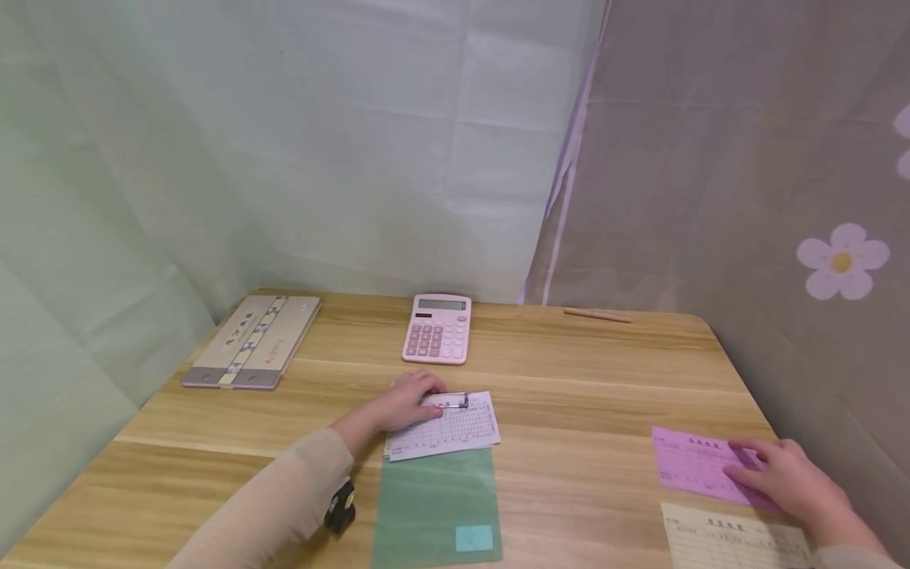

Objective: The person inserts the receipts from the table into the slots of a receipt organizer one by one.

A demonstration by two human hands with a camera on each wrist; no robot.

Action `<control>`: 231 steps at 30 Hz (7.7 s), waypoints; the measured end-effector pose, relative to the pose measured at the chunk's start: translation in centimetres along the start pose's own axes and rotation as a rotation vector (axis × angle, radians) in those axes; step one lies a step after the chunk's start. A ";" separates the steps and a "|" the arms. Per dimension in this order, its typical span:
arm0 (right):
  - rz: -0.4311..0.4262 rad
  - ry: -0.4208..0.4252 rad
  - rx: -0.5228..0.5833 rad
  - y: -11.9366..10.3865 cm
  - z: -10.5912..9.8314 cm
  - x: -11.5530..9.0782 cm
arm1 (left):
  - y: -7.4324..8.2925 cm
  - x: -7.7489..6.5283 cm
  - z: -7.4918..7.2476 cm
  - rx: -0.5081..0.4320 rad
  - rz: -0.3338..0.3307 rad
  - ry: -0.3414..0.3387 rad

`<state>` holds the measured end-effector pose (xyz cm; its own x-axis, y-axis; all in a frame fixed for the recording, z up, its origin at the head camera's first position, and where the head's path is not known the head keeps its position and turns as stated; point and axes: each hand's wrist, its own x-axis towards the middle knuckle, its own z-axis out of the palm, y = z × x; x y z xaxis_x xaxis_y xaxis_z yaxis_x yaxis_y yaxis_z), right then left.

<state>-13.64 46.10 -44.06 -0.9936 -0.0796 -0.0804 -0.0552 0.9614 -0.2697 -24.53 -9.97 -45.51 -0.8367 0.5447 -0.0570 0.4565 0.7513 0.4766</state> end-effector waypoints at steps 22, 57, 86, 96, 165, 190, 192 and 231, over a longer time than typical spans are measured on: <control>-0.065 0.041 -0.022 -4.1 1.4 2.0 | -0.1 -0.1 0.2 0.005 -0.002 0.001; 0.024 0.065 -0.010 -5.2 0.6 1.8 | 0.2 0.0 0.1 -0.005 0.002 0.003; -0.019 0.018 -0.020 -4.5 0.9 2.0 | -0.2 -0.3 0.2 0.001 0.001 0.016; -0.002 -0.047 0.000 -5.0 0.4 2.4 | -0.2 -0.1 0.2 0.008 0.016 0.030; -0.192 -0.113 0.738 -20.6 4.2 7.6 | 0.1 -0.2 -0.1 -0.013 0.010 0.016; -0.384 -0.266 0.688 -28.4 8.0 7.9 | 0.3 -0.2 -0.1 -0.024 0.002 0.012; -0.387 -0.255 0.677 -28.6 8.3 8.0 | 0.3 -0.2 -0.1 -0.025 -0.002 0.012; -0.311 0.026 0.156 -31.4 9.7 7.2 | 0.9 0.2 0.3 0.082 -0.008 0.061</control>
<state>-18.10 12.83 -45.50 -0.9339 -0.3536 0.0531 -0.3420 0.8401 -0.4210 -24.22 -9.08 -45.37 -0.8563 0.5164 -0.0058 0.4707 0.7849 0.4030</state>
